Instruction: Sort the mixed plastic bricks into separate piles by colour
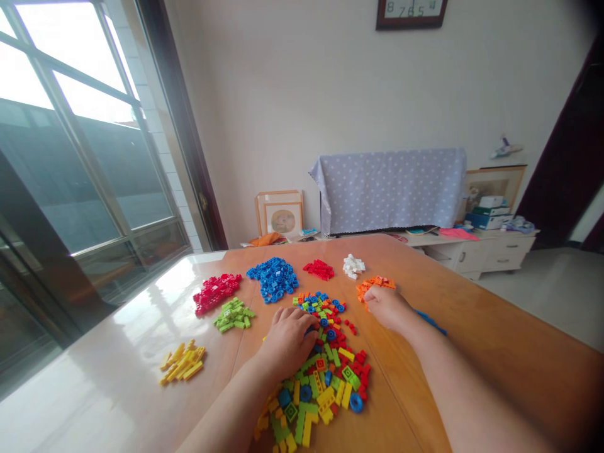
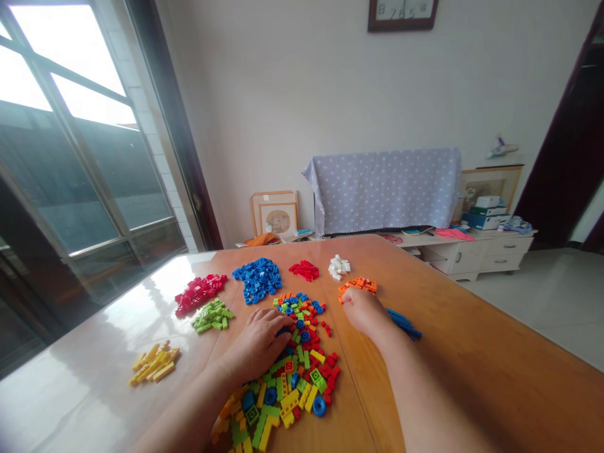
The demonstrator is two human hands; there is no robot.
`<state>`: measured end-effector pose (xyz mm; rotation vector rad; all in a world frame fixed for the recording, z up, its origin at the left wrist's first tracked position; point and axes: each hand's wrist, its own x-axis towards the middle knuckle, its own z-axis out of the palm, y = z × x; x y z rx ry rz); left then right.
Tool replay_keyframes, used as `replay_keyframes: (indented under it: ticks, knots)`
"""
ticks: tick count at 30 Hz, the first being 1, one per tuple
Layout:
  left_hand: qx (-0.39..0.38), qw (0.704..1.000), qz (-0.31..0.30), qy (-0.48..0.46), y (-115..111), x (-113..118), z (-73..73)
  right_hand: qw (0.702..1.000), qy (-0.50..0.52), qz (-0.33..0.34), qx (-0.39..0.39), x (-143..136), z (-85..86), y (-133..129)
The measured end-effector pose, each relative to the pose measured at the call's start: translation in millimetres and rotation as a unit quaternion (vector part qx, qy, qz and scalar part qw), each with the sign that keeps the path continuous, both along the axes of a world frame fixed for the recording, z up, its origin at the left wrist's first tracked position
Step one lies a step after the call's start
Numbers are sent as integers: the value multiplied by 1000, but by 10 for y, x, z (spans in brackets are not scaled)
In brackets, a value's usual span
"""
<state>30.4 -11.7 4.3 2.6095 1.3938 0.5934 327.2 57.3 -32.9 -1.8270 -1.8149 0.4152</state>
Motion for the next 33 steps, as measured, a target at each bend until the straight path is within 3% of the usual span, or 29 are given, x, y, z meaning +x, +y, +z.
replay_keyframes:
  ticks: [6,15,23,33]
  knots:
    - [4,1000,21,-9,18,-27,-25,1000,26,-1,13,-29,-47,43]
    - [0,998,62,-2,48,-60,-5,997,55,17,54,-146,82,-45]
    - [0,996,94,-6,75,-71,-13,993,43,85,67,-413,231,-242]
    - [6,999,36,-2,37,-42,14,989,31,139,43,-634,293,-406]
